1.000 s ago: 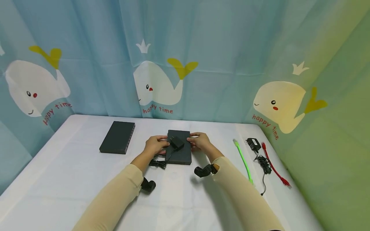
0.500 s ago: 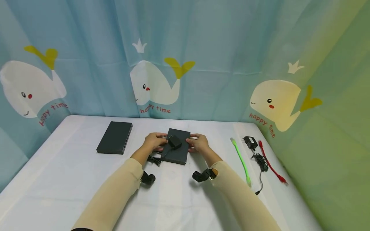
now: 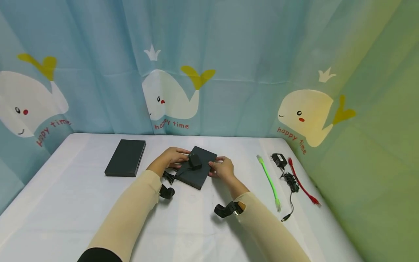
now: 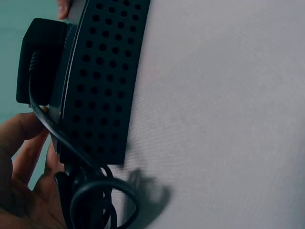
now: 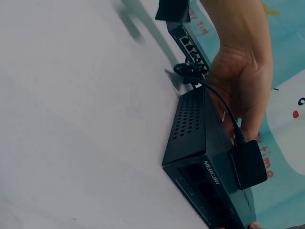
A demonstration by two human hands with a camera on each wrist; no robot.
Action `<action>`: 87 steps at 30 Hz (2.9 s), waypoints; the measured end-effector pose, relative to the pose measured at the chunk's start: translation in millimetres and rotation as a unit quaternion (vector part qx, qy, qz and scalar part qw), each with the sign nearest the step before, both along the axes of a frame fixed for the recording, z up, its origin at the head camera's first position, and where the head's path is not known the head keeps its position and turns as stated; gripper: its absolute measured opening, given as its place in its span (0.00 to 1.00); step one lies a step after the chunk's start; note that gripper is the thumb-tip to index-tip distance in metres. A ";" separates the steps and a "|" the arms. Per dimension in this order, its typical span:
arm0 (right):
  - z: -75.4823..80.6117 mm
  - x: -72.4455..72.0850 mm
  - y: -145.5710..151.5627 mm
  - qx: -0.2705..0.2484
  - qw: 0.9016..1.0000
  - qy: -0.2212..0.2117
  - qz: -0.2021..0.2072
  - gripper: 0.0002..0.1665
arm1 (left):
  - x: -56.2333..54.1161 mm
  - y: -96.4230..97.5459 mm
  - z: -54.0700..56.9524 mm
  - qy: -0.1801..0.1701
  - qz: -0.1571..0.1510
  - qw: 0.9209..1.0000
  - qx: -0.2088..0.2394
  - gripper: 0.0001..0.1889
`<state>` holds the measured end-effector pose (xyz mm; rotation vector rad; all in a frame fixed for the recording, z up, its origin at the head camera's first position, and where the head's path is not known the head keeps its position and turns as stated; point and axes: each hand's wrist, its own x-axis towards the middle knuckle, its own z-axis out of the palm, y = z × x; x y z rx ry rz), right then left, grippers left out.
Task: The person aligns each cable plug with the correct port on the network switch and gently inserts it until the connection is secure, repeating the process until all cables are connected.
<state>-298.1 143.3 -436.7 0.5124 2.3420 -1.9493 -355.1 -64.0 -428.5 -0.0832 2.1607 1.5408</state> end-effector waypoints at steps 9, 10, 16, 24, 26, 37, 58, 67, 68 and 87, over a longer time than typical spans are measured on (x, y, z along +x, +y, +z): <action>-1.6 -1.0 0.8 -0.008 1.000 0.000 -0.006 0.25 | 4.4 -4.1 -0.5 0.036 -0.031 0.999 -0.015 0.23; -1.4 -1.5 1.3 -0.007 1.000 -0.001 -0.006 0.25 | 6.1 -5.5 -0.3 0.048 -0.033 0.998 -0.021 0.23; -2.2 -1.9 3.5 -0.014 1.000 -0.005 -0.007 0.26 | 13.4 -25.9 -3.3 0.112 -0.060 0.990 -0.059 0.21; -3.6 -1.3 5.3 -0.024 1.000 0.006 -0.004 0.26 | 18.7 -39.8 -5.6 0.162 -0.134 0.972 -0.106 0.23; -3.5 -0.9 5.0 -0.025 1.000 0.007 -0.004 0.26 | 19.5 -37.2 -6.4 0.179 -0.143 0.966 -0.122 0.23; -5.5 2.5 1.1 -0.028 0.999 0.014 -0.014 0.26 | 16.7 -32.0 -11.6 0.169 -0.129 0.971 -0.113 0.21; 5.2 -1.0 11.3 -0.063 0.998 -0.021 0.011 0.28 | -6.9 -33.9 -0.8 0.109 -0.178 0.974 -0.087 0.23; 31.9 -13.9 71.2 0.061 0.998 -0.017 0.016 0.28 | -6.6 -33.9 -4.0 0.094 -0.172 0.978 -0.065 0.22; 34.6 -15.4 80.1 0.079 0.997 -0.017 0.014 0.28 | -6.4 -33.6 -4.1 0.096 -0.173 0.978 -0.066 0.22; 26.4 -23.9 191.9 0.248 0.965 -0.084 -0.033 0.25 | -6.2 -33.6 -9.3 0.120 -0.172 0.974 -0.085 0.22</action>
